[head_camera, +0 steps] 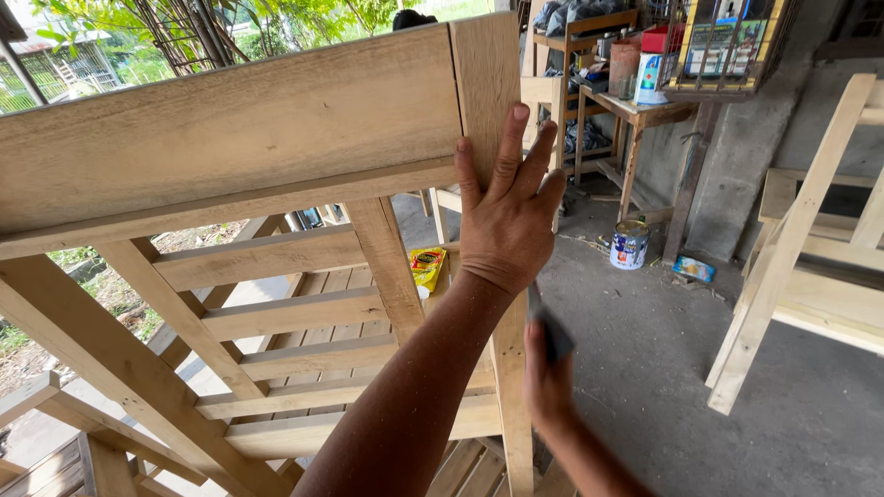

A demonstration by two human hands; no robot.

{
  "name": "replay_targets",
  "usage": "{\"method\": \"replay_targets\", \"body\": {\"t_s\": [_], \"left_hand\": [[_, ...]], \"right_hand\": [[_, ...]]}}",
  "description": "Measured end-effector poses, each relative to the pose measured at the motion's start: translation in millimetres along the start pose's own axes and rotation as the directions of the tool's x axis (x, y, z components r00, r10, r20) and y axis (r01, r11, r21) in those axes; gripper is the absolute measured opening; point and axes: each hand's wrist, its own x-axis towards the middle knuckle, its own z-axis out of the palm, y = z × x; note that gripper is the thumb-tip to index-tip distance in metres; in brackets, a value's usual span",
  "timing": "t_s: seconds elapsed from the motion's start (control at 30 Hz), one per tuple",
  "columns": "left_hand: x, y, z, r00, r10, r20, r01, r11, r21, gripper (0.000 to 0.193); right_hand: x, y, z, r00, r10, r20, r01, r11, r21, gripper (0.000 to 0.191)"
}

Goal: The person sands the armrest and backrest of a wooden chair using a sanding block. They move the sanding block along the edges and flat surfaces of the chair while another person works on a separate chair in the background.

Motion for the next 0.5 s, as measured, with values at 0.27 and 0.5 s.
{"method": "replay_targets", "body": {"t_s": [0.27, 0.5], "left_hand": [[1, -2, 2, 1.000, 0.006, -0.020, -0.006, 1.000, 0.019, 0.008], [2, -3, 6, 0.998, 0.007, -0.058, -0.006, 1.000, 0.028, 0.010]], "right_hand": [[-50, 7, 3, 0.987, 0.160, 0.016, -0.159, 0.987, -0.025, 0.057], [-15, -20, 20, 0.993, -0.117, 0.032, 0.122, 0.966, -0.227, 0.058]]}}
